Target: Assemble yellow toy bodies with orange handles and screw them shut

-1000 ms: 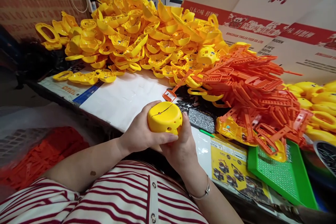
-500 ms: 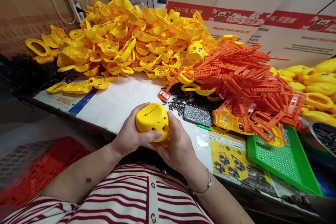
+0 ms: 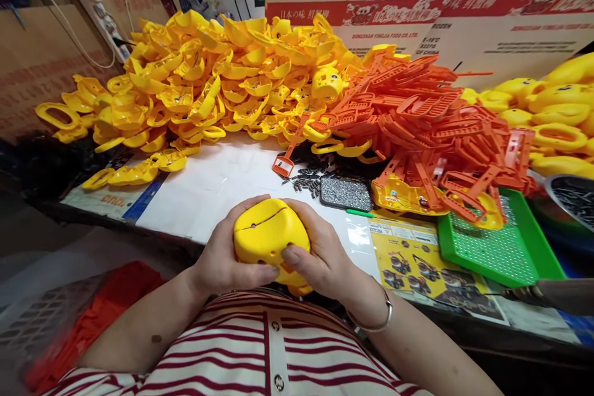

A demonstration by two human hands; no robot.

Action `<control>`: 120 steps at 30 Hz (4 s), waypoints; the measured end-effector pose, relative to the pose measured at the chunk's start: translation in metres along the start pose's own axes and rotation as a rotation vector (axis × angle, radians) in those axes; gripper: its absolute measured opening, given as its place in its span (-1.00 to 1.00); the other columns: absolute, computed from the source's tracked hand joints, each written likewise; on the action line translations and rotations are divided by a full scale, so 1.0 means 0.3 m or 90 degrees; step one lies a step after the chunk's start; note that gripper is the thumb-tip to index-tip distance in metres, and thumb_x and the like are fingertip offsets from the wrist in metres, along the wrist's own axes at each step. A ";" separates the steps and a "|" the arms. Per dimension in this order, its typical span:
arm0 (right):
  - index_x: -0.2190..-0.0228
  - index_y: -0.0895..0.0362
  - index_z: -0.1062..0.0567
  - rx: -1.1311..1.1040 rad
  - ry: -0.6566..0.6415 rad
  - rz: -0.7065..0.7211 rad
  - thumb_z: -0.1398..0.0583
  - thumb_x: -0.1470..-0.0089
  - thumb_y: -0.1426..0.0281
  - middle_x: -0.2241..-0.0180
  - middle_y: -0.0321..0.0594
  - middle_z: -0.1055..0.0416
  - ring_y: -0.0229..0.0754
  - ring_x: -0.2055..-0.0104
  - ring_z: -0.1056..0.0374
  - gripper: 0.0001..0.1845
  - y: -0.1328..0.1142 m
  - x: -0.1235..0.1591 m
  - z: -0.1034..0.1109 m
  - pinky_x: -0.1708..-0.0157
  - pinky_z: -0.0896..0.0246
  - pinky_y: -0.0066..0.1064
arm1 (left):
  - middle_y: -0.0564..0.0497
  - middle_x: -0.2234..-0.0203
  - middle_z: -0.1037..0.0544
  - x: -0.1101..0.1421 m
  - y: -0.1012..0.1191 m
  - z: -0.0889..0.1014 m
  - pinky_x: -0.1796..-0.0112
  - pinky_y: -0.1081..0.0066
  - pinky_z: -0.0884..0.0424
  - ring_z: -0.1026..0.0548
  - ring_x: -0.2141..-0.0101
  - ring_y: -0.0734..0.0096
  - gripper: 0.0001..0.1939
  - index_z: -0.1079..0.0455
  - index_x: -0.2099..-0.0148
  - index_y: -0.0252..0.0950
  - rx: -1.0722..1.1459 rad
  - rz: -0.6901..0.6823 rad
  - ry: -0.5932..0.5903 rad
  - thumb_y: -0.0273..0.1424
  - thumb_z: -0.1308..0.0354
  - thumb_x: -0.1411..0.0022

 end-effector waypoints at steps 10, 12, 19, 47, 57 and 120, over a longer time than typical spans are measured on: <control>0.07 0.09 -0.42 -0.014 0.032 -0.073 -0.08 -0.08 -0.18 0.24 -0.15 -0.56 -0.15 0.31 -0.48 -0.34 0.015 -0.022 0.029 0.32 -0.44 -0.37 | -0.11 0.00 -0.49 -0.050 0.017 -0.038 -0.01 0.18 -0.42 -0.45 -0.04 0.04 -0.08 -0.28 -0.08 -0.22 0.076 0.108 -0.029 -0.29 -0.56 0.39; 0.02 0.09 -0.42 -0.015 0.014 -0.112 -0.11 -0.04 -0.19 0.19 -0.12 -0.57 -0.10 0.25 -0.51 -0.29 0.051 -0.024 0.039 0.28 -0.46 -0.34 | -0.12 -0.01 -0.48 -0.064 0.003 -0.043 -0.04 0.13 -0.39 -0.43 -0.06 0.02 -0.06 -0.29 -0.08 -0.23 0.107 0.141 -0.032 -0.30 -0.58 0.41; -0.12 0.05 -0.37 -0.048 -0.054 -0.131 -0.17 0.00 -0.17 -0.08 -0.06 -0.46 0.07 -0.05 -0.45 -0.21 0.112 -0.016 0.060 0.06 -0.47 -0.19 | -0.07 0.11 -0.52 -0.090 -0.013 -0.063 -0.07 0.11 -0.35 -0.47 0.00 0.08 -0.19 -0.36 -0.01 -0.25 0.187 0.097 -0.048 -0.40 -0.56 0.37; -0.17 0.10 -0.23 -0.139 0.006 -0.093 -0.20 0.04 -0.19 -0.07 -0.01 -0.40 0.01 -0.05 -0.38 -0.09 0.136 0.078 -0.002 -0.05 -0.35 -0.12 | -0.11 0.00 -0.52 -0.066 -0.046 -0.012 0.04 0.19 -0.47 -0.51 0.02 0.03 -0.18 -0.34 -0.10 -0.19 0.002 0.120 -0.086 -0.38 -0.52 0.27; -0.04 0.09 -0.31 -0.150 0.070 -0.128 -0.15 -0.01 -0.19 0.10 -0.08 -0.46 -0.08 0.15 -0.42 -0.24 0.126 0.083 -0.016 0.15 -0.42 -0.23 | -0.15 0.02 -0.52 -0.055 -0.054 -0.007 0.03 0.15 -0.45 -0.49 0.02 -0.02 -0.13 -0.37 -0.09 -0.27 -0.091 0.133 0.007 -0.29 -0.55 0.35; -0.32 0.10 0.09 0.298 0.024 0.012 -0.20 -0.03 0.44 -0.10 0.10 -0.31 0.14 -0.13 -0.34 -0.09 0.036 0.082 -0.028 -0.02 -0.41 0.04 | -0.04 -0.03 -0.43 -0.085 -0.118 0.016 -0.04 0.14 -0.39 -0.42 -0.07 0.00 0.08 -0.19 -0.21 -0.01 0.327 0.042 -0.105 -0.29 -0.59 0.39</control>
Point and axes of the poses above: each hand's wrist, its own x-axis away from the middle knuckle, its own z-axis out of the back of the hand, y = z × x, the point moved 5 cm from there along -x, towards the middle knuckle
